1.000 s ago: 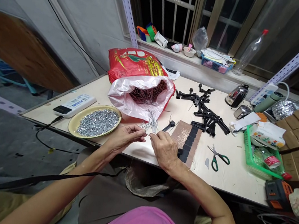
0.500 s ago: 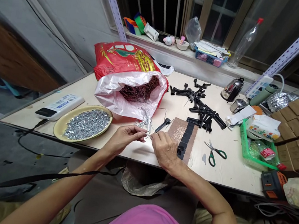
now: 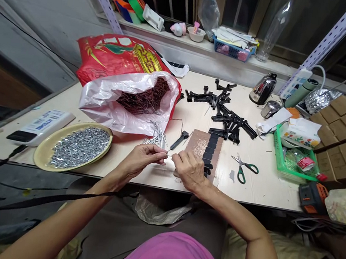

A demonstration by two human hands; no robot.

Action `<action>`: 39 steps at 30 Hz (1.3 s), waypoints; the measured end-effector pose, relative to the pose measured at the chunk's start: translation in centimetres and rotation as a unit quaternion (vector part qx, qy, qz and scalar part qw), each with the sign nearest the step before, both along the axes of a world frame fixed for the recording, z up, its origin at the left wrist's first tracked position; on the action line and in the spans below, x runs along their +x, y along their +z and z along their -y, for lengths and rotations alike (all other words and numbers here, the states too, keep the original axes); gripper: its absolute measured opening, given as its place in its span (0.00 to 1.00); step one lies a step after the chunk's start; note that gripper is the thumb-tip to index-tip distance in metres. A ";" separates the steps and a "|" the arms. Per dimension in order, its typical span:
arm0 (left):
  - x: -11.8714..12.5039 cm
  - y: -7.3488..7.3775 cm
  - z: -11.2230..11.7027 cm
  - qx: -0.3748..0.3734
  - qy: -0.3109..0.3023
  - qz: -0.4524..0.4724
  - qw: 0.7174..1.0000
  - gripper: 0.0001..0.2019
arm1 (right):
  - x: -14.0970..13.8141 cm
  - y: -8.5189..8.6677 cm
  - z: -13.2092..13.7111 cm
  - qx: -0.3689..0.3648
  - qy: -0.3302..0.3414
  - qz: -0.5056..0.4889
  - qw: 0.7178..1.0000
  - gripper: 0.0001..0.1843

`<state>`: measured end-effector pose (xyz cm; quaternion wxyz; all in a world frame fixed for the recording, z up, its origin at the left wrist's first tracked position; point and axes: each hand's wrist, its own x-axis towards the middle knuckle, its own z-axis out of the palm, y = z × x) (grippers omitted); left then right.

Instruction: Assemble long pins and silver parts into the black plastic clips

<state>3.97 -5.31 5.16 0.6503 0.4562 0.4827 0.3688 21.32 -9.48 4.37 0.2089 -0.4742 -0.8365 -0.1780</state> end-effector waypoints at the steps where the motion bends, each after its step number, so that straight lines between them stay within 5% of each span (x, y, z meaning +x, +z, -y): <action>1: 0.1 0.0 0.0 0.004 -0.004 -0.008 1.000 0.19 | 0.1 -0.1 0.0 -0.002 -0.002 0.002 1.000 0.10; 11: 0.8 0.2 0.3 0.009 -0.015 -0.022 1.000 0.18 | 0.3 -0.7 0.3 -0.036 -0.005 -0.048 0.998 0.13; 17: 0.5 -0.3 0.4 0.009 -0.027 -0.026 0.999 0.20 | 0.5 -0.6 0.3 -0.159 -0.029 -0.088 0.983 0.10; 23: 0.3 -0.7 0.3 -0.003 -0.037 -0.029 0.999 0.20 | 0.4 -0.3 0.5 -0.200 -0.030 -0.088 0.975 0.10; 28: 0.3 -0.7 0.3 -0.017 -0.048 -0.028 0.998 0.20 | 0.7 0.0 0.5 -0.286 -0.005 -0.181 0.941 0.09; 39: 0.6 -0.7 0.3 -0.034 -0.047 0.011 0.998 0.27 | 3.2 -0.5 0.2 -0.230 0.004 -0.276 0.933 0.09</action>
